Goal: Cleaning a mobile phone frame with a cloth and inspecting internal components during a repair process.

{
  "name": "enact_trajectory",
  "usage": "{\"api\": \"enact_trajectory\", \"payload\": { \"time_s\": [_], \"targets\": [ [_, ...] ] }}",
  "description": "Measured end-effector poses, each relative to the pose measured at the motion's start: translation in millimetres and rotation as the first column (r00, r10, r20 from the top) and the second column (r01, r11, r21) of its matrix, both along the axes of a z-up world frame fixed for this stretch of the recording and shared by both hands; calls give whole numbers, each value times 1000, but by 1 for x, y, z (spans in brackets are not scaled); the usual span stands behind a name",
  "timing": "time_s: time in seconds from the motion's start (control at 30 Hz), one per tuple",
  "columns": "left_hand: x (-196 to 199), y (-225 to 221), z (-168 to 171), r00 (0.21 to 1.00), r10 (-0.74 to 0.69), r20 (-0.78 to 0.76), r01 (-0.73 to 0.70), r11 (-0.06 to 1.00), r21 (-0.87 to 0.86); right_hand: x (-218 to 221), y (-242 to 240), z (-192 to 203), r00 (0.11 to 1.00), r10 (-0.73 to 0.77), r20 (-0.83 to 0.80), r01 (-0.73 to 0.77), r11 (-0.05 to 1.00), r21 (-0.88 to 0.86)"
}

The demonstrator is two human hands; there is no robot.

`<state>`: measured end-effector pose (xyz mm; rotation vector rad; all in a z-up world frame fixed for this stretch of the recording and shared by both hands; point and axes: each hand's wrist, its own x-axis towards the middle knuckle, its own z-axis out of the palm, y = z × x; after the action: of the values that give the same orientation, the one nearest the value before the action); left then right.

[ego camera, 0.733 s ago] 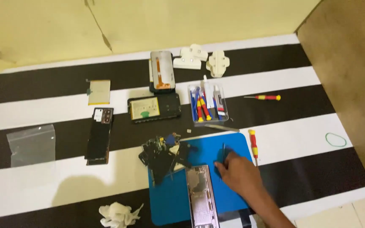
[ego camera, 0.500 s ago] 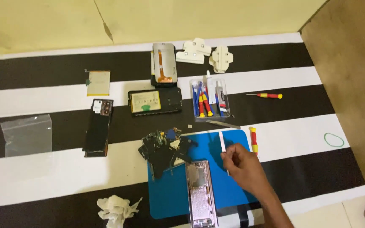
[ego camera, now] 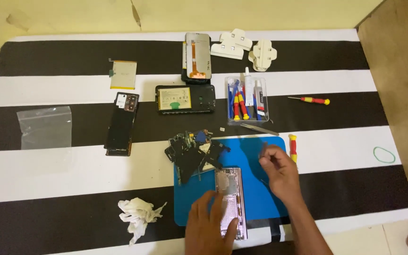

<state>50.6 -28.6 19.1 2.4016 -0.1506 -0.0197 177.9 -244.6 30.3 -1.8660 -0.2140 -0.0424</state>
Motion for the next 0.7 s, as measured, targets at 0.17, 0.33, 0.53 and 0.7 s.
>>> {"api": "enact_trajectory", "payload": {
  "time_s": [0.17,0.33,0.53,0.7],
  "targets": [
    [7,-23,-17,985,20,-174,-10,998,61,-9,22,3,992,17,-126,-27,997,-77],
    [11,-21,-22,995,-46,-90,50,998,38,-16,24,-20,999,34,25,-31,994,-107],
    [13,-17,-11,991,-75,-108,67,995,-77,-15,35,-21,993,71,97,-64,995,-81],
    [11,-19,-18,983,-102,-150,96,994,-49,-17,34,-28,992,50,112,-41,995,-87]
  ]
}}
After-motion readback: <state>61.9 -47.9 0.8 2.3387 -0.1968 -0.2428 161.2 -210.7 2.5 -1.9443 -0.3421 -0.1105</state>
